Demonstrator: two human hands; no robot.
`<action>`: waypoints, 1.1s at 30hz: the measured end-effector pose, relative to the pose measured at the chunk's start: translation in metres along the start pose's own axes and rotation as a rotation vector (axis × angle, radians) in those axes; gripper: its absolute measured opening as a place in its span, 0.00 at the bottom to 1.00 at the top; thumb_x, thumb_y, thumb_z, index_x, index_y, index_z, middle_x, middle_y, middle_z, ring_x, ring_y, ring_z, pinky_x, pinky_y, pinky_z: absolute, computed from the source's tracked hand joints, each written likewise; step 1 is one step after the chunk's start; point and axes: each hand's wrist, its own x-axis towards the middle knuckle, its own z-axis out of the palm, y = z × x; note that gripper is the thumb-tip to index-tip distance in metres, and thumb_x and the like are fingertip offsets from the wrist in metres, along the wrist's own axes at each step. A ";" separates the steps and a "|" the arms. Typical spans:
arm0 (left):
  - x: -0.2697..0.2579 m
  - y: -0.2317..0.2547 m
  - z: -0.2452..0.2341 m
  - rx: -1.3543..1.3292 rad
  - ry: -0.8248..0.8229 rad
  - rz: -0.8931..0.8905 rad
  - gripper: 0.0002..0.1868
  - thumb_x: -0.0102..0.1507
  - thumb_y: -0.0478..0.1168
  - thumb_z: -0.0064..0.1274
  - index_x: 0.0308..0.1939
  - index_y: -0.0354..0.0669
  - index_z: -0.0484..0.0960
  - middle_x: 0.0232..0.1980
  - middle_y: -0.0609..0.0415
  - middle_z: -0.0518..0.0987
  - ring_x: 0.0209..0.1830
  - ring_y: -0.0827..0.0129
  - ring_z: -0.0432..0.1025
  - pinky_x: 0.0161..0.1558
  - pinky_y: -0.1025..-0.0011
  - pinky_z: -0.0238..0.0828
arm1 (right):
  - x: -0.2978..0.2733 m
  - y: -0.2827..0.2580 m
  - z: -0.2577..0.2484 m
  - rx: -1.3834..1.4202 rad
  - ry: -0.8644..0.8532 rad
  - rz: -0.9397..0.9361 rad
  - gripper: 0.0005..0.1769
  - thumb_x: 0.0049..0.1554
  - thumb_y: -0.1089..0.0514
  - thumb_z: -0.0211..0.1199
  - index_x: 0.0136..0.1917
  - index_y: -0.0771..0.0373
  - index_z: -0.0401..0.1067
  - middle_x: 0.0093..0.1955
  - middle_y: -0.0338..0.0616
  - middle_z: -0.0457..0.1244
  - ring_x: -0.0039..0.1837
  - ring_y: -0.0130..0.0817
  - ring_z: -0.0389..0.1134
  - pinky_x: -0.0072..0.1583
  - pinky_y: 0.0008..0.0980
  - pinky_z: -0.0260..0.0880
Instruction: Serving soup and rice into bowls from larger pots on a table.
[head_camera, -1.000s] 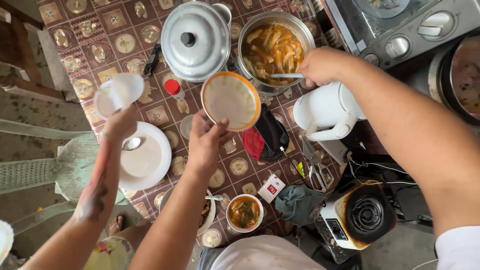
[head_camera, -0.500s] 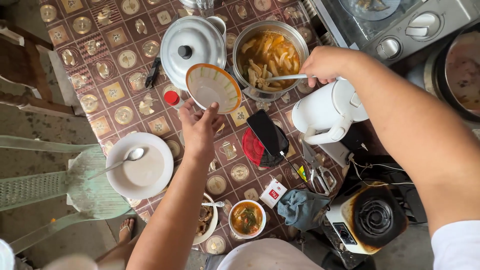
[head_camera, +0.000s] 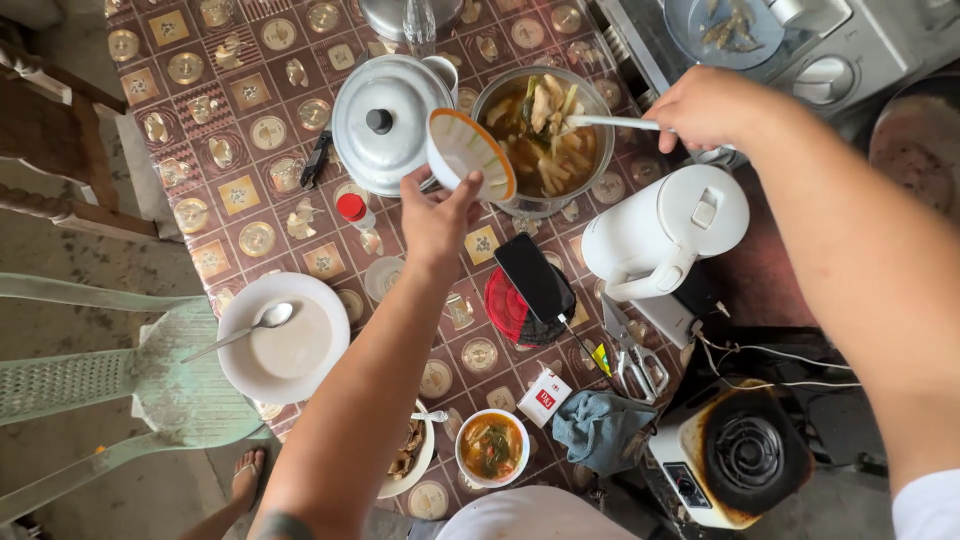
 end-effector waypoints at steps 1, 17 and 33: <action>0.002 0.001 0.008 -0.007 -0.001 0.005 0.40 0.57 0.41 0.67 0.66 0.36 0.59 0.45 0.46 0.76 0.38 0.67 0.77 0.40 0.69 0.83 | -0.009 -0.003 -0.007 -0.005 0.006 -0.003 0.19 0.59 0.62 0.53 0.58 0.60 0.81 0.40 0.43 0.72 0.31 0.33 0.60 0.33 0.37 0.62; 0.032 -0.037 0.035 -0.366 -0.275 -0.264 0.24 0.62 0.36 0.55 0.62 0.41 0.70 0.51 0.48 0.79 0.43 0.64 0.76 0.47 0.72 0.79 | -0.100 -0.047 0.003 -0.517 0.286 -0.345 0.19 0.55 0.57 0.62 0.58 0.46 0.82 0.43 0.47 0.73 0.42 0.44 0.72 0.51 0.46 0.73; 0.027 -0.021 -0.048 -0.501 -0.140 -0.082 0.18 0.64 0.34 0.46 0.60 0.46 0.73 0.51 0.55 0.71 0.45 0.63 0.73 0.49 0.66 0.79 | -0.043 -0.047 0.040 -0.532 0.212 -0.047 0.17 0.60 0.54 0.60 0.60 0.43 0.80 0.57 0.52 0.70 0.57 0.57 0.72 0.60 0.52 0.72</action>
